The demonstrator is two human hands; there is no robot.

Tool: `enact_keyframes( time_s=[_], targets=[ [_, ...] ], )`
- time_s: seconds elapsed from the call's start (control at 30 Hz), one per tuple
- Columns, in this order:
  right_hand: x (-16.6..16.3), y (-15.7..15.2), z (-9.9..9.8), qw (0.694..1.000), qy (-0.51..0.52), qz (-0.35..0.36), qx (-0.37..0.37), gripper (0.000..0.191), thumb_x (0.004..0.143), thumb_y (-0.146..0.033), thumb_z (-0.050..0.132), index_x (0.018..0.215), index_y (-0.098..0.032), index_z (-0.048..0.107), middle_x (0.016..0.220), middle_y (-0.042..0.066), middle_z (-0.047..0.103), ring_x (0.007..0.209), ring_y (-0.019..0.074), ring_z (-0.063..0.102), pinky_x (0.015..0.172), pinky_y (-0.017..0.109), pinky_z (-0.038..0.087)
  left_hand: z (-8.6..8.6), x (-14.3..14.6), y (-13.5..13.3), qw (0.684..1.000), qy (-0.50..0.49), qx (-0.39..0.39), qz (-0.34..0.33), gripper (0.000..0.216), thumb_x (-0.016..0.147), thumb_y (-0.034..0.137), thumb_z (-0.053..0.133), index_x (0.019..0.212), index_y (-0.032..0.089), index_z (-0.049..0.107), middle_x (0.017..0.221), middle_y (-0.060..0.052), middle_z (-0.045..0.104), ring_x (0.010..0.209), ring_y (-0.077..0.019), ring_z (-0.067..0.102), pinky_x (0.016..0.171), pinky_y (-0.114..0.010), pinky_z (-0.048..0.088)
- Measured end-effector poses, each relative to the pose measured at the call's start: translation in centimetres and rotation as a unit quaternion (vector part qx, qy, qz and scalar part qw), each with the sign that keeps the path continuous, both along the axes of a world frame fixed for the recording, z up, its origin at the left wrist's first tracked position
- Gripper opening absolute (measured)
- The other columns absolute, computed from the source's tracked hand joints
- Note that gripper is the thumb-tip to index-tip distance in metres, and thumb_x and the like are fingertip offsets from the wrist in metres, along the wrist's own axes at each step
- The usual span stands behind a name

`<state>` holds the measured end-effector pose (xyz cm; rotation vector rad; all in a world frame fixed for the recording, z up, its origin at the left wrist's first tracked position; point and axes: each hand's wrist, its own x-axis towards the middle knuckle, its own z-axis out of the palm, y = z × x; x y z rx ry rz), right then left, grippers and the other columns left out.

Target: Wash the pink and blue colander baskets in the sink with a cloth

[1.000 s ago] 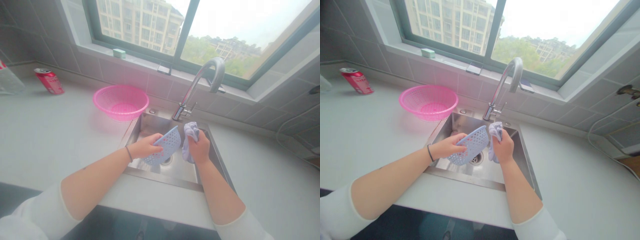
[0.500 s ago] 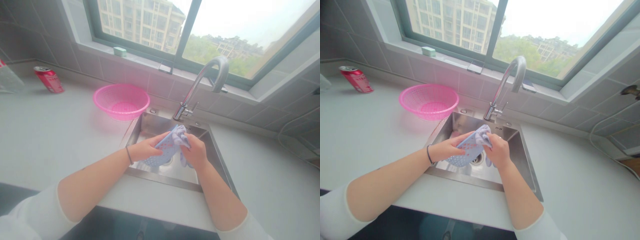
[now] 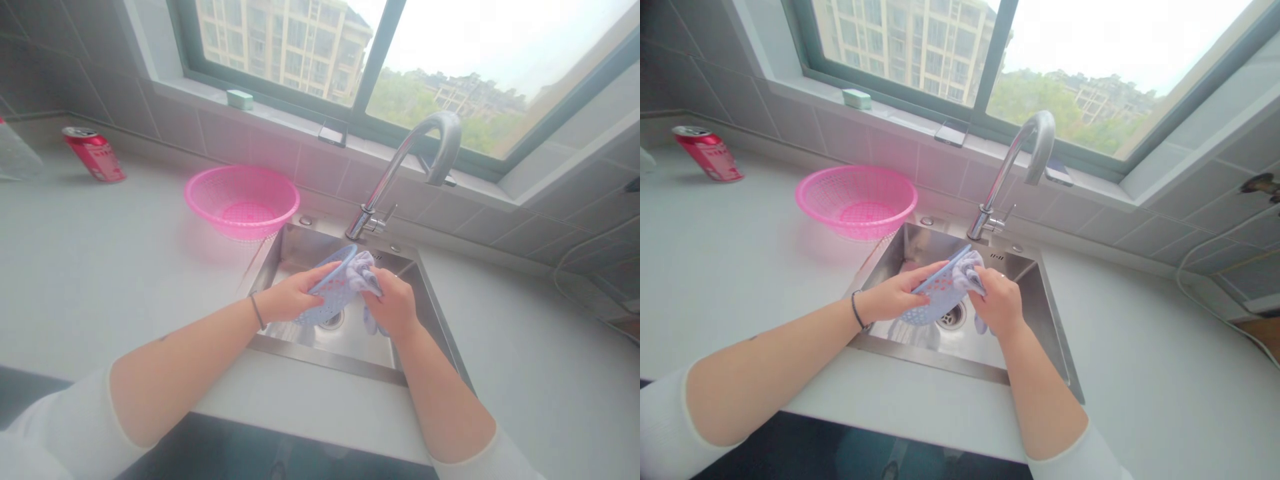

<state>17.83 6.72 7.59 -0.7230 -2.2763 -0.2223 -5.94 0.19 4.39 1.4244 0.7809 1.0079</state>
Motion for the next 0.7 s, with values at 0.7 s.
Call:
enact_keyframes(
  time_s=[0.7],
  targets=[
    [-0.8,-1.1,-0.2,0.996,-0.054,0.064,-0.004,0.018,0.09,-0.028,0.054,0.098,-0.022,0.069,0.073,0.002,0.071,0.063,0.0162,0.064,0.06,0.027,0.043,0.4,-0.5,-0.2,0.991,0.094,0.085,0.038,0.08,0.087,0.012,0.06,0.16,0.031,0.034,0.159,-0.004,0.05,0.146,-0.0274,0.046,0.125,-0.047,0.03]
  ],
)
